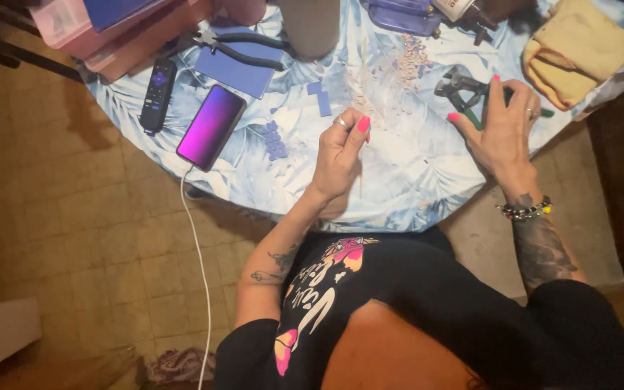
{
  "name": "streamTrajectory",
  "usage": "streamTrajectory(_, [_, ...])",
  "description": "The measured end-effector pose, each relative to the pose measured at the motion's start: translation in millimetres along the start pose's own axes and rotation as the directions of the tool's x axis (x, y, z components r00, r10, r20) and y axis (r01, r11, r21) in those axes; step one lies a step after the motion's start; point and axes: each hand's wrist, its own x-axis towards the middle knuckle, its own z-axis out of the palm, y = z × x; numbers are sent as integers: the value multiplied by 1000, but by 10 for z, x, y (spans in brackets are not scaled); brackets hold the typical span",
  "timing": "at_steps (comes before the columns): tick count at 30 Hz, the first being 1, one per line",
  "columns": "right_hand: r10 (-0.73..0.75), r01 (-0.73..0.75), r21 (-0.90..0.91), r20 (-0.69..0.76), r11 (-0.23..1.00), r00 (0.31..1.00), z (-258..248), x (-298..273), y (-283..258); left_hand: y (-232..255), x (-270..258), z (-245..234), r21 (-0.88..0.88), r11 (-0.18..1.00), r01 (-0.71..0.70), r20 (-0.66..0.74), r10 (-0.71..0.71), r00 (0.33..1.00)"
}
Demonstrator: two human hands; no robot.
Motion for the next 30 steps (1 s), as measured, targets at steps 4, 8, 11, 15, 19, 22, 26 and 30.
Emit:
streamTrajectory(4, [-73, 78, 132, -42, 988, 996, -185, 172, -422, -14, -88, -203, -11, 1000, 24, -6, -24, 1000])
streamTrajectory(8, [-384, 369, 580, -103, 727, 918, -185, 348, -1066, -64, -199, -367, 28, 995, 98, -51, -97, 994])
streamTrajectory(11, [-449, 337, 750, -60, 569, 892, -105, 391, -1427, 11, -261, -514, 64, 992, 105, -56, -101, 993])
streamTrajectory(15, [-430, 267, 790, -5, 552, 903, 38, 457, -1642, 101, -328, -746, 92, 982, 166, -100, -157, 983])
streamTrajectory(19, [-487, 339, 819, -85, 463, 869, 92, 594, -1845, 9, -421, -866, 105, 962, 250, -142, -235, 962])
streamTrajectory(22, [-519, 385, 812, -121, 439, 846, 137, 655, -1933, -54, -457, -936, 99, 941, 322, -183, -301, 936])
streamTrajectory(26, [-550, 458, 778, -177, 430, 816, 277, 720, -1961, 33, -412, -1048, 152, 922, 356, -198, -325, 925])
streamTrajectory(30, [-606, 590, 517, -163, 620, 779, 785, 770, -1744, -143, -428, -1061, 491, 859, 146, -377, 58, 925])
